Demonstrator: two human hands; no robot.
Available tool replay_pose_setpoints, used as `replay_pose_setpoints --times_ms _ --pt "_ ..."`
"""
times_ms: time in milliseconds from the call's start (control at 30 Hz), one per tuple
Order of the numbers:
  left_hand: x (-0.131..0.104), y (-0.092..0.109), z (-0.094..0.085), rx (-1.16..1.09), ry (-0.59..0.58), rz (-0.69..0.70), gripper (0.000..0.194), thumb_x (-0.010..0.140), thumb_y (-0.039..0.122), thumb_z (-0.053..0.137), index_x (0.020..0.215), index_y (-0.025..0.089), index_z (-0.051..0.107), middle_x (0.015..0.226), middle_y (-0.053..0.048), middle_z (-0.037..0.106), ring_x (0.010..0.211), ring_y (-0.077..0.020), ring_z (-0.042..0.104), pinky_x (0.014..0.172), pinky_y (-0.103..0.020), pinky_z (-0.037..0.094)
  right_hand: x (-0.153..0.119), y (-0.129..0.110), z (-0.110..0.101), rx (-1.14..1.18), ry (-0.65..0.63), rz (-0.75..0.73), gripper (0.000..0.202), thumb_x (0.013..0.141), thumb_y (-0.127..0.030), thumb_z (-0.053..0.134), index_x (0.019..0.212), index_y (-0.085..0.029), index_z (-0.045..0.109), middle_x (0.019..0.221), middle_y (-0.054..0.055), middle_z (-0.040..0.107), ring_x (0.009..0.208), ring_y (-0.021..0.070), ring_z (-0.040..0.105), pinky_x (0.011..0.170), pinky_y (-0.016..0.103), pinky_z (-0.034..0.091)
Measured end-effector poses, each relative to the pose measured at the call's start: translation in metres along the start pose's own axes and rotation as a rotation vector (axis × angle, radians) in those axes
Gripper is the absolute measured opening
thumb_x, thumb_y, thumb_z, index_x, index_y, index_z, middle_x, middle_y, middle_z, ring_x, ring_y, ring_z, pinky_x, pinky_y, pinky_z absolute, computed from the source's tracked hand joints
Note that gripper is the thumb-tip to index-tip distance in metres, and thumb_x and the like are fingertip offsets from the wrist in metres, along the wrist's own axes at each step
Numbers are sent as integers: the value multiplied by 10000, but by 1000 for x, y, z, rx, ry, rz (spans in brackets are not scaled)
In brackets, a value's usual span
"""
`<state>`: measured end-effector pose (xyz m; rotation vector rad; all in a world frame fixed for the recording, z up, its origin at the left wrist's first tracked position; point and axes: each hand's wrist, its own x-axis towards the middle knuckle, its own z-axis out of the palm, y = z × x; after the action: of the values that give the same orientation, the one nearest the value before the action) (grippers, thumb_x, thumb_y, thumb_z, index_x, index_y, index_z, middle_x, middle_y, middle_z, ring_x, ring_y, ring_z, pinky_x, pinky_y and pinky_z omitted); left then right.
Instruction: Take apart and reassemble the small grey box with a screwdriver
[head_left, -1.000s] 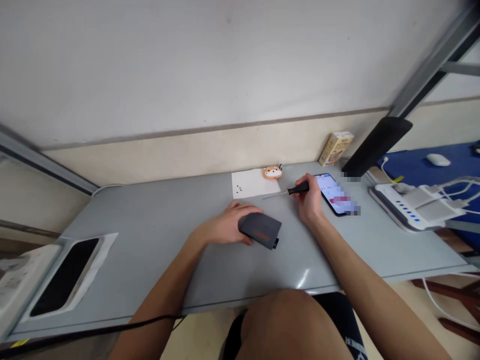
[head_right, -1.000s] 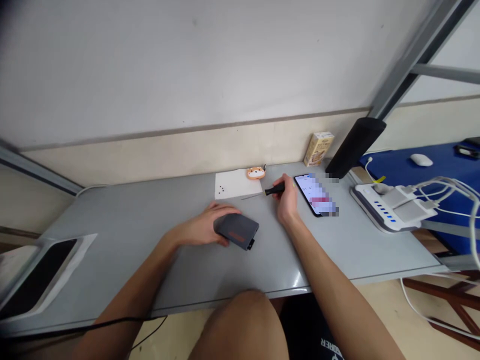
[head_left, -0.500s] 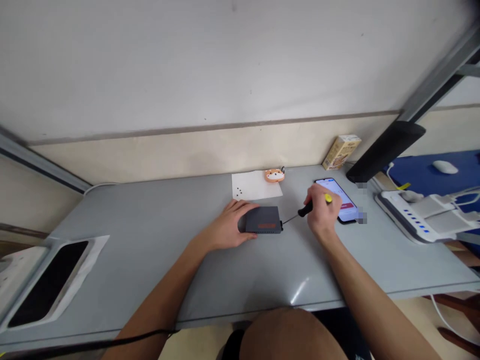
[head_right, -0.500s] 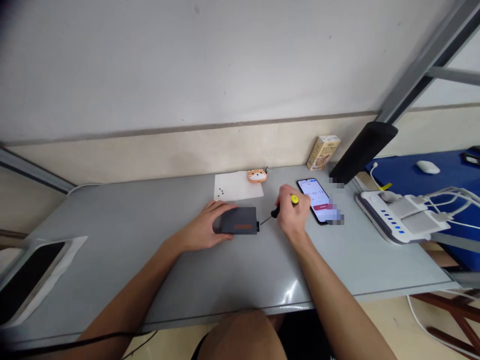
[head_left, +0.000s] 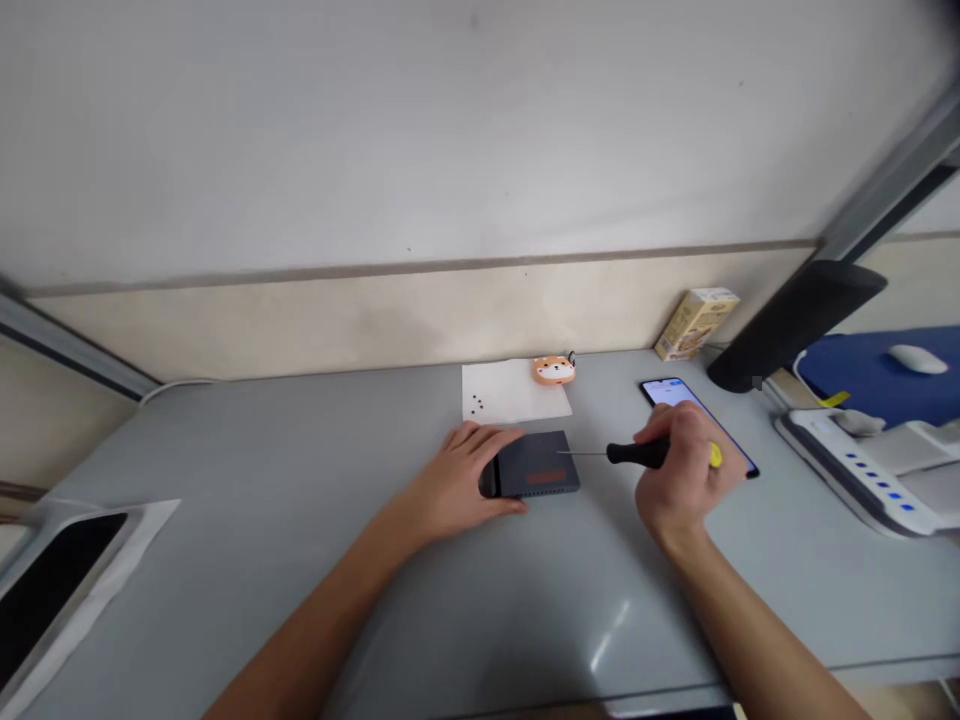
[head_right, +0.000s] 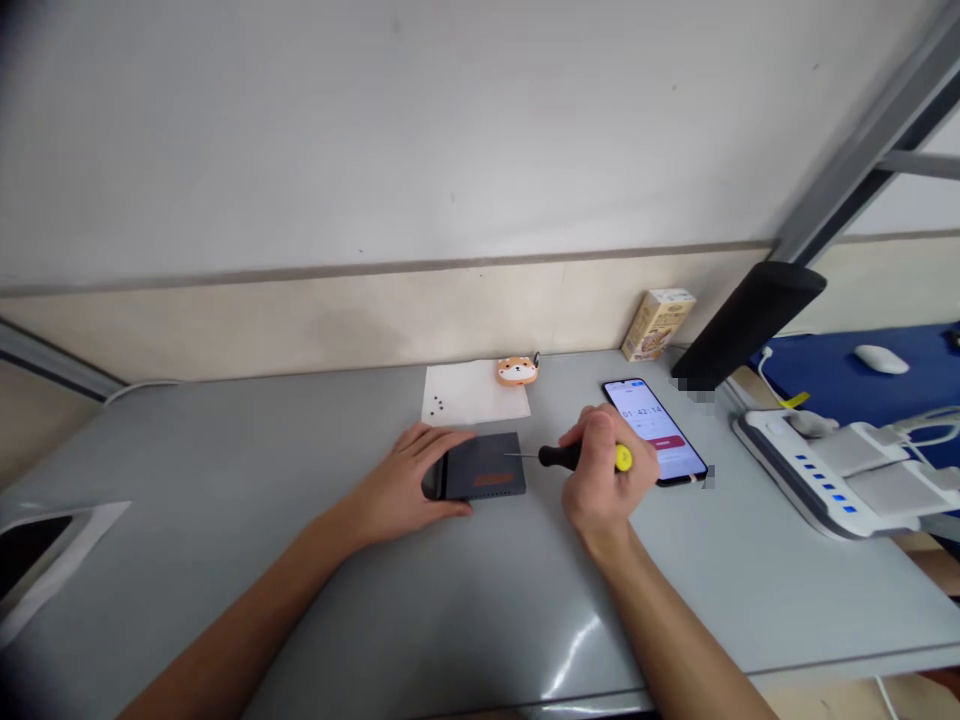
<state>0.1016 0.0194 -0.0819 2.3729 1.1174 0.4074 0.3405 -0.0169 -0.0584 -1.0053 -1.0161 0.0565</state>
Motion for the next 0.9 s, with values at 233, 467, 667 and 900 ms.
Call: replay_pose_setpoints --times_ms 233,467,667,900 --pt "1 -3 -2 30 8 28 987 673 616 876 1524 403 424 1477 -57 505 1370 -351 440 1183 -562 386 -24 -8 8 106 -441 -47 328 1005 -253 475 717 -207 626 637 10 583 559 138 512 548 318 382" --pt "-1 -7 -2 66 49 38 979 680 589 880 1526 448 407 1392 -56 518 1300 -345 496 1162 -546 413 -28 -14 10 66 -656 -153 274 989 -225 494 748 -209 622 654 6 609 583 135 549 561 307 408" --pt "0 -5 -6 54 16 16 952 688 601 867 1516 452 421 1403 -44 517 1298 -338 501 1153 -533 423 -20 -10 5 12 -511 -16 407 1040 -309 439 698 -201 631 619 8 584 532 116 517 506 294 356" --pt "-1 -2 -12 42 -3 -8 865 721 503 860 1488 460 463 1362 -21 527 1282 -316 526 1148 -493 444 -9 -13 1 -200 -520 -87 485 1044 -364 415 641 -202 630 600 16 599 519 112 502 505 289 371"
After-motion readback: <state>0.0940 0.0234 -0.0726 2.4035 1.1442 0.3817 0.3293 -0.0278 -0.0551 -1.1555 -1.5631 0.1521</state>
